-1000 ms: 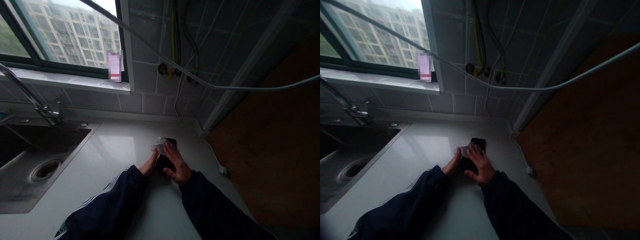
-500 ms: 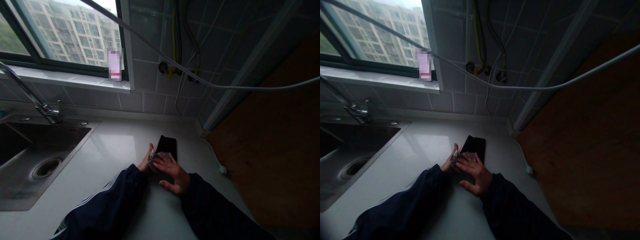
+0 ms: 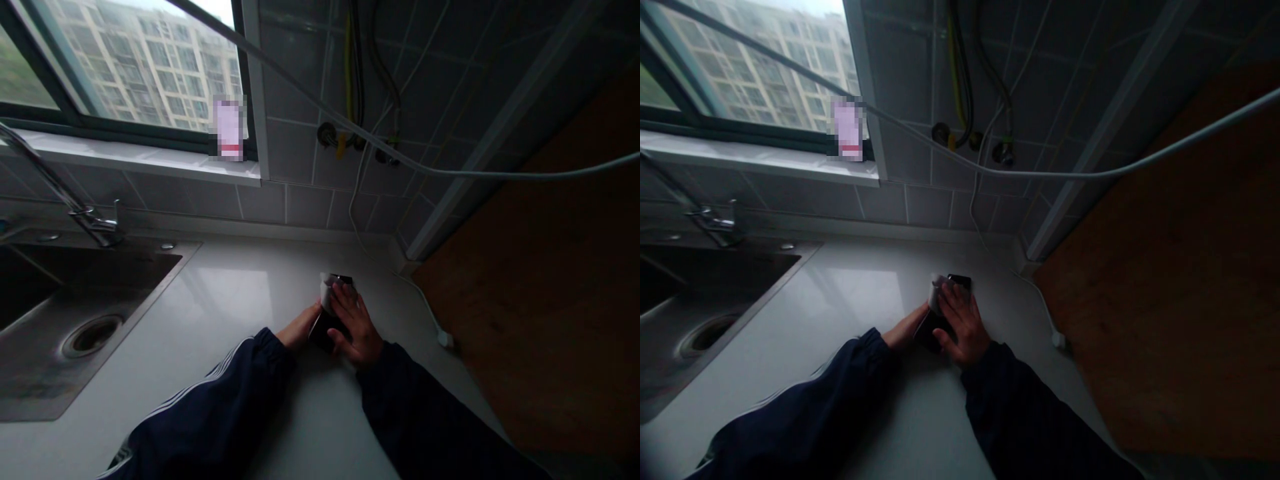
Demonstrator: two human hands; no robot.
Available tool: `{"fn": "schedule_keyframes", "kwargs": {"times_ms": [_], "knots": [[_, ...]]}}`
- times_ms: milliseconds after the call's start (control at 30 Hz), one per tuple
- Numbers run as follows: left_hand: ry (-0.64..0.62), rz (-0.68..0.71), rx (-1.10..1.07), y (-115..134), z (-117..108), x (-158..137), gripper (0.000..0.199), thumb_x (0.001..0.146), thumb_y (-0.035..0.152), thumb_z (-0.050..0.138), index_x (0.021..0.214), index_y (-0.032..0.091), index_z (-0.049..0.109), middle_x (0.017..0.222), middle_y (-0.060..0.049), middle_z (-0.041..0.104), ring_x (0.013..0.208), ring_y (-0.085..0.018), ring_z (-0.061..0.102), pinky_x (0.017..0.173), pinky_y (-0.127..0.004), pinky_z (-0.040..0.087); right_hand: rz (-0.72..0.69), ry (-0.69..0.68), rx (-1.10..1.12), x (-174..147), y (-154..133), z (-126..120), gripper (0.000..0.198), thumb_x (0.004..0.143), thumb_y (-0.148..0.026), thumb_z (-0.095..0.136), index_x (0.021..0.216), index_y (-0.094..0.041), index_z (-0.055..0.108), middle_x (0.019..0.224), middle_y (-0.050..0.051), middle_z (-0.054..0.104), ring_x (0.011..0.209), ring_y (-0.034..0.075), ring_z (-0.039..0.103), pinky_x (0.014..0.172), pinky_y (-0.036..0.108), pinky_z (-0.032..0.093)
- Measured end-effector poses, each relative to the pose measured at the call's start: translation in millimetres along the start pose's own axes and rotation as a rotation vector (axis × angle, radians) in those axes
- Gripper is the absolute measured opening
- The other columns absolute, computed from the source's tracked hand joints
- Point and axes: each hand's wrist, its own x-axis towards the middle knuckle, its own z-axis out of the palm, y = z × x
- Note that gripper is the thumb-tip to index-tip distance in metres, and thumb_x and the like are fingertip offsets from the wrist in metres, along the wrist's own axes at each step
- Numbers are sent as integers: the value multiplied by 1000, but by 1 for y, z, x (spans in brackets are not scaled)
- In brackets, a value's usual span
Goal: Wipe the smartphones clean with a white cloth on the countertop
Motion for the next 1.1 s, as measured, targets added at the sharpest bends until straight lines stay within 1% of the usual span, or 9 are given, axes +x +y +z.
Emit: {"fn": "schedule_keyframes", "kwargs": {"times_ms": [67,167,233,367,533,767,867,967,1100], "knots": [[-48,-177,-51,6,7,-2,79,89,75,46,135,12,61,117,-20,71,84,-30,70,73,-43,56,48,40,5,2,1,-4,64,104,-44,38,163,-27,20,169,7,22,157,29,16,125,59,15],[-32,-238,-69,11,12,-5,78,87,73,53,136,13,59,106,-17,73,66,-23,66,60,-38,55,126,71,35,4,0,-9,60,105,-41,38,162,-29,23,168,7,24,156,28,20,124,59,18],[-20,-192,-53,11,11,-5,72,87,69,58,135,15,61,106,-15,73,68,-21,65,58,-33,53,169,96,74,4,-1,-10,58,105,-39,40,161,-31,26,167,7,28,155,28,25,124,58,22],[-41,-66,-49,8,5,-2,70,86,62,65,140,17,59,123,-14,69,87,-23,66,64,-28,52,238,191,213,4,0,-9,55,104,-37,46,158,-32,35,164,5,36,151,26,34,122,52,32],[-73,-118,-152,12,8,-3,75,87,60,65,148,19,50,127,-16,68,98,-30,70,62,-31,56,339,244,344,7,4,-11,49,103,-39,48,150,-25,50,154,8,51,144,26,47,119,46,41],[-147,-218,-412,18,10,-4,74,88,60,63,143,11,51,109,-18,74,74,-27,73,55,-35,59,504,350,452,9,7,-14,43,100,-46,52,132,-21,68,139,11,66,132,29,59,113,49,46],[-197,-258,-462,14,5,-2,72,89,60,59,141,9,52,111,-20,75,70,-26,73,56,-37,59,563,391,466,10,10,-15,40,99,-47,53,122,-20,73,128,11,72,124,29,65,109,50,49],[-173,-316,-422,13,4,-4,72,89,63,57,136,8,57,108,-21,75,64,-23,71,55,-34,57,530,403,398,10,10,-16,38,100,-45,52,117,-21,75,122,11,74,117,29,67,104,48,52],[-125,-347,-266,20,10,-12,69,88,67,56,125,10,67,100,-17,76,58,-19,67,52,-29,53,354,392,288,8,4,-18,38,103,-37,45,130,-23,68,129,11,70,122,28,63,105,47,51]]}}
